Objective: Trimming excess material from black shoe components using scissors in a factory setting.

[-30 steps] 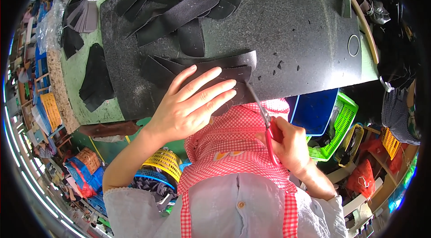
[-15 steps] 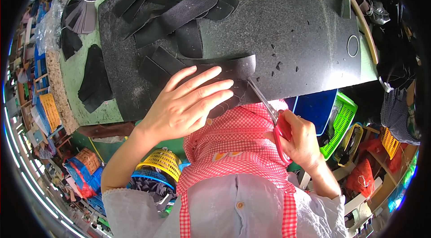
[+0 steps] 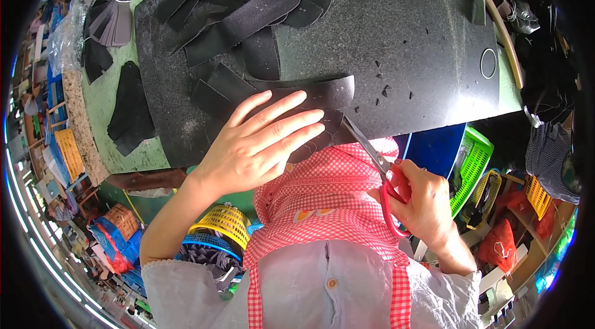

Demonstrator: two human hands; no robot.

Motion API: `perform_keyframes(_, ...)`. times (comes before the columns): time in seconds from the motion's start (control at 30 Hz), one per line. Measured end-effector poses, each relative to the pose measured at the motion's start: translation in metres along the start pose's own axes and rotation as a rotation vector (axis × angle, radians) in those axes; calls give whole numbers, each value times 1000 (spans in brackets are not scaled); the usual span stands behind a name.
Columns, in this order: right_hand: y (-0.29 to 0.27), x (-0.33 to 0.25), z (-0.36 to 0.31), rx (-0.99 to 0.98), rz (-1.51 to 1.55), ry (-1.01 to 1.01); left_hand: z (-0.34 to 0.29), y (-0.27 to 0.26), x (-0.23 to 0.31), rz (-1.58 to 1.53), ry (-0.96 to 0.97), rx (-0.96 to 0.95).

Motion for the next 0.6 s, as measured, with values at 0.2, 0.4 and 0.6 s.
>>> perform_keyframes(0.2,4,-6,9,-34,-45,-17,-2,0,0,0,-4,9)
perform_keyframes(0.4,8,-4,9,35,-15,-52,-1,-1,1,-4,-6,17)
perform_keyframes(0.6,18,7,8,-31,45,-4,1,-1,1,-4,-1,19)
Point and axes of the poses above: each hand's wrist, its own z-axis towards the middle knuckle, its own y-axis out of the palm, x = y × z, the point moved 9 cm from there along z, towards the middle knuckle, and after that the axes turned 13 degrees about x, right-handed, at the moved point
